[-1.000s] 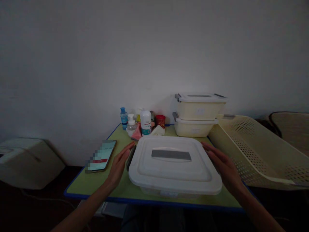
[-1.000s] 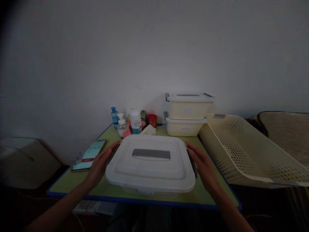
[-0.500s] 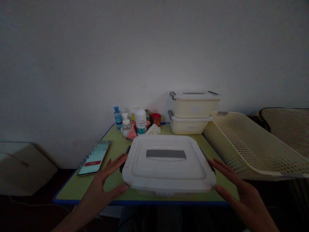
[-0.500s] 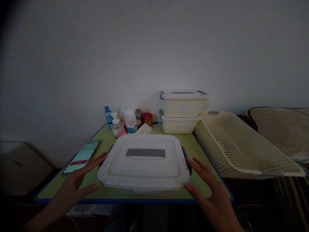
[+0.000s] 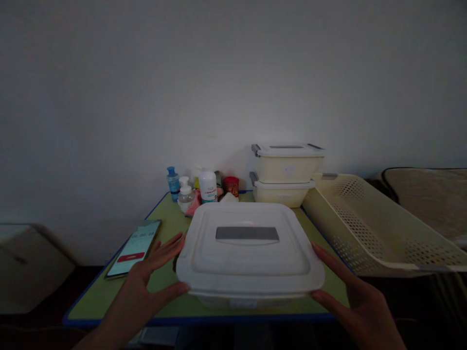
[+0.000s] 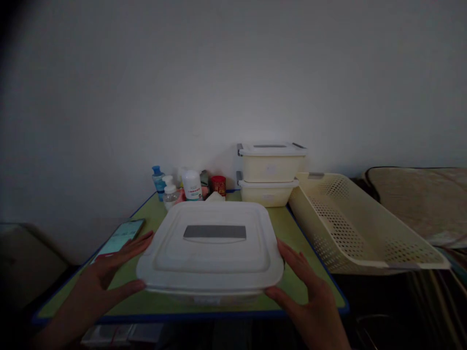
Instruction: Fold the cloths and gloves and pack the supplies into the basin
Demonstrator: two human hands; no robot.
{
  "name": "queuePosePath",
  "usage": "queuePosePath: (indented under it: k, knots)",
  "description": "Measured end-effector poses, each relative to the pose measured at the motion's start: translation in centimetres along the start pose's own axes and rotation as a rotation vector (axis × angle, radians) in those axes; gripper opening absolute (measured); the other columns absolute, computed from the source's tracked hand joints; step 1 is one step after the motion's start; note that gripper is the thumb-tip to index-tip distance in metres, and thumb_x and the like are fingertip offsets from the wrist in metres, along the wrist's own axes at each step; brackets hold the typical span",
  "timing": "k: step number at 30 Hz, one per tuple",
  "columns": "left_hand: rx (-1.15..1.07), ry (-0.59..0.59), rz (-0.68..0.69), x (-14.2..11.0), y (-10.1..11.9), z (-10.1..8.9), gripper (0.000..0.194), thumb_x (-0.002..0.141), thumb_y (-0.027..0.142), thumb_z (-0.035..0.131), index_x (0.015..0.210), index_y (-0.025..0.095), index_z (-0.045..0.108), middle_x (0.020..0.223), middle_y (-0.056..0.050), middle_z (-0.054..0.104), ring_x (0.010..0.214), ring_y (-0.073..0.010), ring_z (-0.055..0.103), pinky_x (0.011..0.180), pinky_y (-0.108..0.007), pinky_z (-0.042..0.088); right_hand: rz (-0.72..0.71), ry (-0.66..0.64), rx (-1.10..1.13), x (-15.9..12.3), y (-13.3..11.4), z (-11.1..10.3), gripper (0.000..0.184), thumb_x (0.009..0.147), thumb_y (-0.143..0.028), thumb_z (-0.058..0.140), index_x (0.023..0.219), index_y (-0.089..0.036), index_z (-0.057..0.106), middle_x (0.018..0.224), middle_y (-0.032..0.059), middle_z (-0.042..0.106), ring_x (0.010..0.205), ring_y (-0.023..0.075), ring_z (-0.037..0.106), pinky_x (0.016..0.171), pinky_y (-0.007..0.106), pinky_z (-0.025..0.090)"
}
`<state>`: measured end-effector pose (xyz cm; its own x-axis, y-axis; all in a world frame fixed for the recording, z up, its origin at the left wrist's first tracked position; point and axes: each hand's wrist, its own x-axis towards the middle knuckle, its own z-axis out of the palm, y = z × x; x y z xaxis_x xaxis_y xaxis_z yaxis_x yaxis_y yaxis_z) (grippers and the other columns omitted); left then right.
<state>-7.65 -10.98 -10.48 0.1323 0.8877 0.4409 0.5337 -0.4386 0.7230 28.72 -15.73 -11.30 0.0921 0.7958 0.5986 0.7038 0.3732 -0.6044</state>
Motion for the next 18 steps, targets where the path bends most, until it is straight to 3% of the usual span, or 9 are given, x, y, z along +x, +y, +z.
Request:
queuePosePath:
  k: [4, 7, 9, 13, 18]
  knots:
    - [0.041, 0.03, 0.062, 2.1, 1.5, -0.6, 0.058, 0.061, 0.047, 0.07, 0.115, 0.031, 0.057, 0.127, -0.002, 0.051, 0.123, -0.0263, 0.04, 0.108, -0.049, 0.019, 0.033, 0.013, 0.051, 1.7, -0.9, -1.0, 0.059, 0.07, -0.046, 0.064, 0.125, -0.029, 0.051, 0.127, 0.0029, 0.053, 0.116, 0.0303, 0.047, 0.099, 0.047, 0.037]
    - [0.069, 0.053, 0.087, 5.5, 4.0, -0.6, 0.062, 0.056, 0.049, 0.072, 0.112, 0.026, 0.06, 0.124, -0.004, 0.053, 0.121, -0.028, 0.044, 0.108, -0.049, 0.02, 0.047, 0.078, 0.125, 4.7, -1.3, -1.8, 0.06, 0.071, -0.047, 0.064, 0.127, -0.03, 0.048, 0.13, 0.0017, 0.049, 0.121, 0.03, 0.043, 0.103, 0.049, 0.03]
    - [0.084, 0.078, 0.082, 8.4, 5.9, -0.2, 0.064, 0.055, 0.048, 0.072, 0.112, 0.021, 0.061, 0.124, -0.006, 0.054, 0.12, -0.029, 0.045, 0.107, -0.048, 0.023, 0.04, 0.099, 0.225, 7.5, -1.2, -2.2, 0.062, 0.072, -0.048, 0.062, 0.129, -0.03, 0.045, 0.132, 0.0022, 0.048, 0.12, 0.0291, 0.044, 0.102, 0.047, 0.034]
    - [0.02, 0.093, 0.09, 14.9, 8.9, 2.0, 0.065, 0.06, 0.045, 0.069, 0.116, 0.013, 0.058, 0.122, -0.01, 0.056, 0.112, -0.0304, 0.053, 0.1, -0.045, 0.037, 0.01, 0.133, 0.33, 13.7, -0.3, -2.8, 0.064, 0.071, -0.046, 0.064, 0.129, -0.027, 0.043, 0.137, 0.0027, 0.042, 0.123, 0.0262, 0.041, 0.101, 0.041, 0.037]
    - [-0.157, 0.046, 0.224, 22.1, 11.0, 5.9, 0.051, 0.064, 0.035, 0.069, 0.108, 0.011, 0.063, 0.112, -0.008, 0.064, 0.106, -0.0257, 0.056, 0.094, -0.037, 0.04, -0.003, 0.241, 0.196, 20.6, 3.3, -3.6, 0.061, 0.073, -0.049, 0.058, 0.125, -0.019, 0.046, 0.116, 0.0102, 0.059, 0.105, 0.0268, 0.056, 0.086, 0.042, 0.047]
